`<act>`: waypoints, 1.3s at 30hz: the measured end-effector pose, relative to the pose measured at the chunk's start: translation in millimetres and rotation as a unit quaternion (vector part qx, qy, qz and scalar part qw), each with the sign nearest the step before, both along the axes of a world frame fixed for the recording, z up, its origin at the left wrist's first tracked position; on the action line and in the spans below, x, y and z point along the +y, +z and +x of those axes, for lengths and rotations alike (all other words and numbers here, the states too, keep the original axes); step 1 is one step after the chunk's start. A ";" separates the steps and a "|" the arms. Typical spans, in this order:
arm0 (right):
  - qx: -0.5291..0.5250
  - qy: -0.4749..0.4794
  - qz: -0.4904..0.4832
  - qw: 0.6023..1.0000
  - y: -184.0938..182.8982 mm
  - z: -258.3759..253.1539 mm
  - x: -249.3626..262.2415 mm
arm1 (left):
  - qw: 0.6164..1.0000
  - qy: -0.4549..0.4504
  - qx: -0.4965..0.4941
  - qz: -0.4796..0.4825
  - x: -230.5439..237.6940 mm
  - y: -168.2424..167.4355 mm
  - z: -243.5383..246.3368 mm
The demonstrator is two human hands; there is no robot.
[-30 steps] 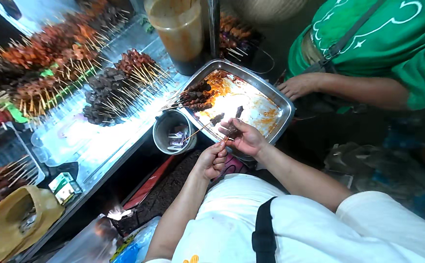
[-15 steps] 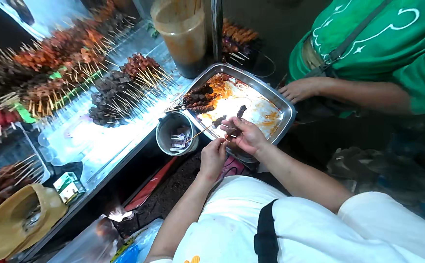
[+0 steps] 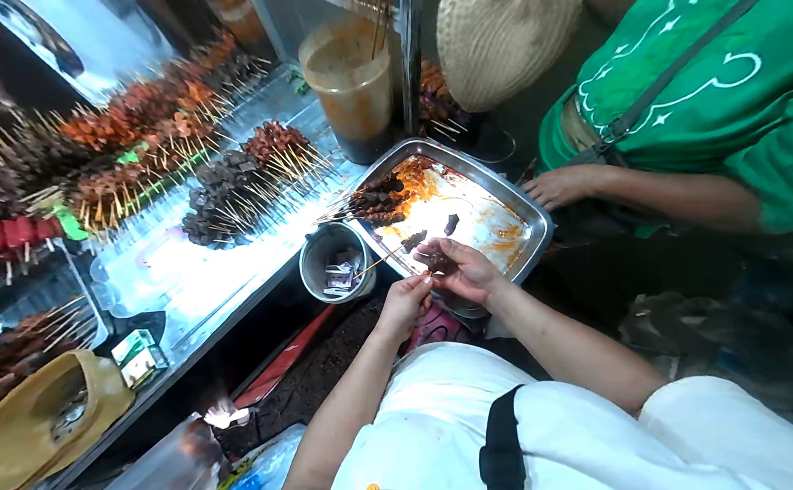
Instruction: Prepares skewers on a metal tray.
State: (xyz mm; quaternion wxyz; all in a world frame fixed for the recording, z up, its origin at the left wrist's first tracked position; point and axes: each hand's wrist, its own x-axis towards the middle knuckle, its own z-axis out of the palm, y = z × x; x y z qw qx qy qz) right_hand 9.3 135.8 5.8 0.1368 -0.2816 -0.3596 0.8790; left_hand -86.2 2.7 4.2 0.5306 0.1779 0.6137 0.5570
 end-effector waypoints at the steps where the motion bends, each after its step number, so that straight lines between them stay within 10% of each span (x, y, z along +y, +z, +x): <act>1: -0.010 -0.010 0.007 1.000 0.4 -0.8 4.8 | 0.997 0.001 0.080 -0.009 0.0 -2.7 -1.4; 14: -0.100 -0.158 0.012 0.982 18.8 -12.7 30.9 | 0.835 0.009 0.547 0.057 -10.1 -14.3 4.5; 23: -0.060 -0.097 0.039 0.993 15.4 -5.1 28.4 | 0.987 -0.012 0.157 -0.029 -6.7 3.1 1.2; 30: -0.048 -0.061 0.031 0.997 14.2 -7.0 25.4 | 1.000 0.004 -0.017 -0.008 -6.0 3.2 -0.8; 35: -0.073 -0.050 0.061 0.994 4.9 -10.0 28.6 | 0.983 -0.028 0.175 -0.042 -2.0 -2.7 -10.9; 39: -0.181 -0.077 0.218 0.956 -15.3 -5.6 51.3 | 0.859 -0.205 0.436 -0.172 4.4 13.2 -31.1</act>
